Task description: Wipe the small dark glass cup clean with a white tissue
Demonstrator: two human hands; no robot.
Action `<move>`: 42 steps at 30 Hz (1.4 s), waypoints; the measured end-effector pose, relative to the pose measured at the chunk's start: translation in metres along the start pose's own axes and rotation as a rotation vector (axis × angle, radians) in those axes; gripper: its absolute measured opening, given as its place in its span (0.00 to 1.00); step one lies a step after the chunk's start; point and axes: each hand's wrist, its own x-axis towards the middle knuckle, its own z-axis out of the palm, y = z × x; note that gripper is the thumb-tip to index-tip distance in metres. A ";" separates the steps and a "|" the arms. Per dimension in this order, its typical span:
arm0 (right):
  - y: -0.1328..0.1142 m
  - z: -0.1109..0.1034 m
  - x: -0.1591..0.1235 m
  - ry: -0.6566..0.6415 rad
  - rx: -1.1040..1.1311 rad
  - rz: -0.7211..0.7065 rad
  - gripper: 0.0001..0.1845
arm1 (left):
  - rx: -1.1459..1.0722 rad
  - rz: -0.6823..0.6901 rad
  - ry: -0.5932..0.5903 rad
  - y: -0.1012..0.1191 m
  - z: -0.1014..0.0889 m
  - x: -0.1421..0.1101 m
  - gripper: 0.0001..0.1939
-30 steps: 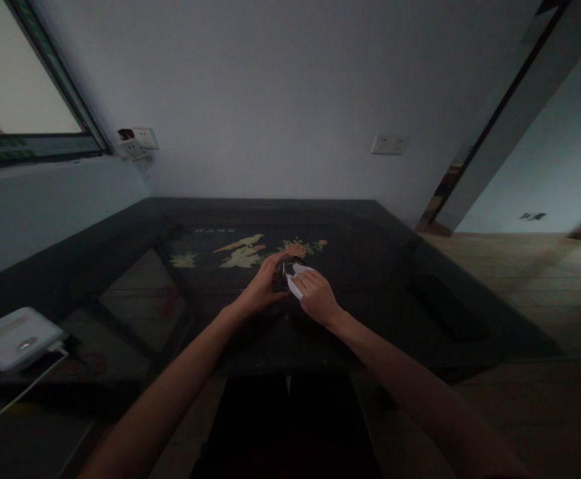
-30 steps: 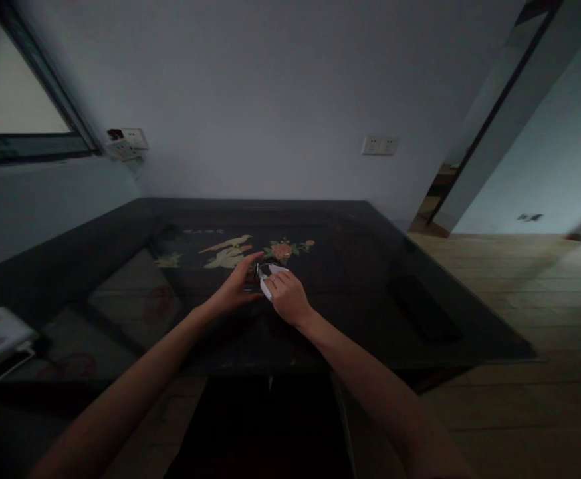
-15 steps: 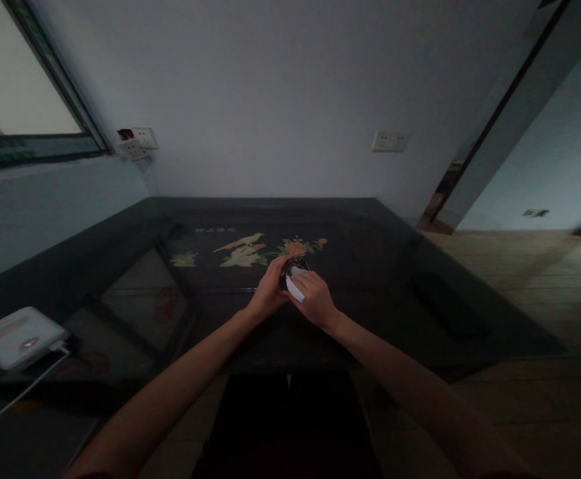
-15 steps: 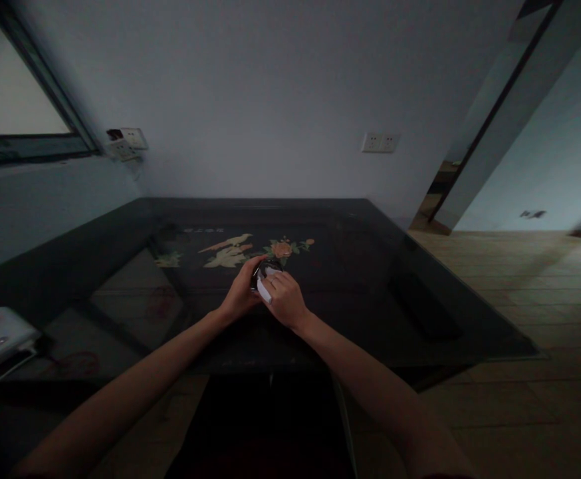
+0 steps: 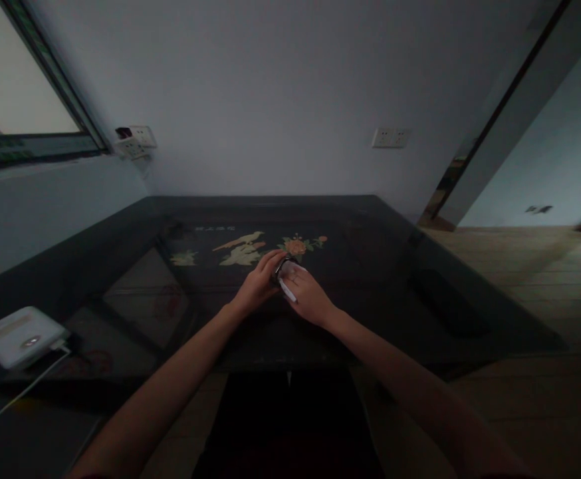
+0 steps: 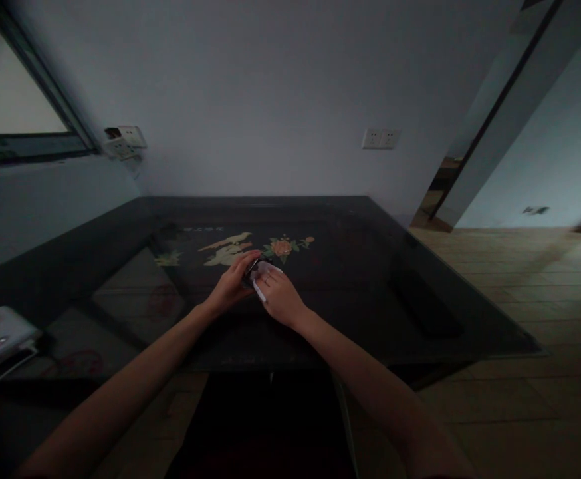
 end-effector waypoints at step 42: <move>-0.006 0.000 -0.003 -0.136 0.285 0.197 0.17 | -0.007 -0.060 -0.125 -0.003 -0.001 -0.001 0.37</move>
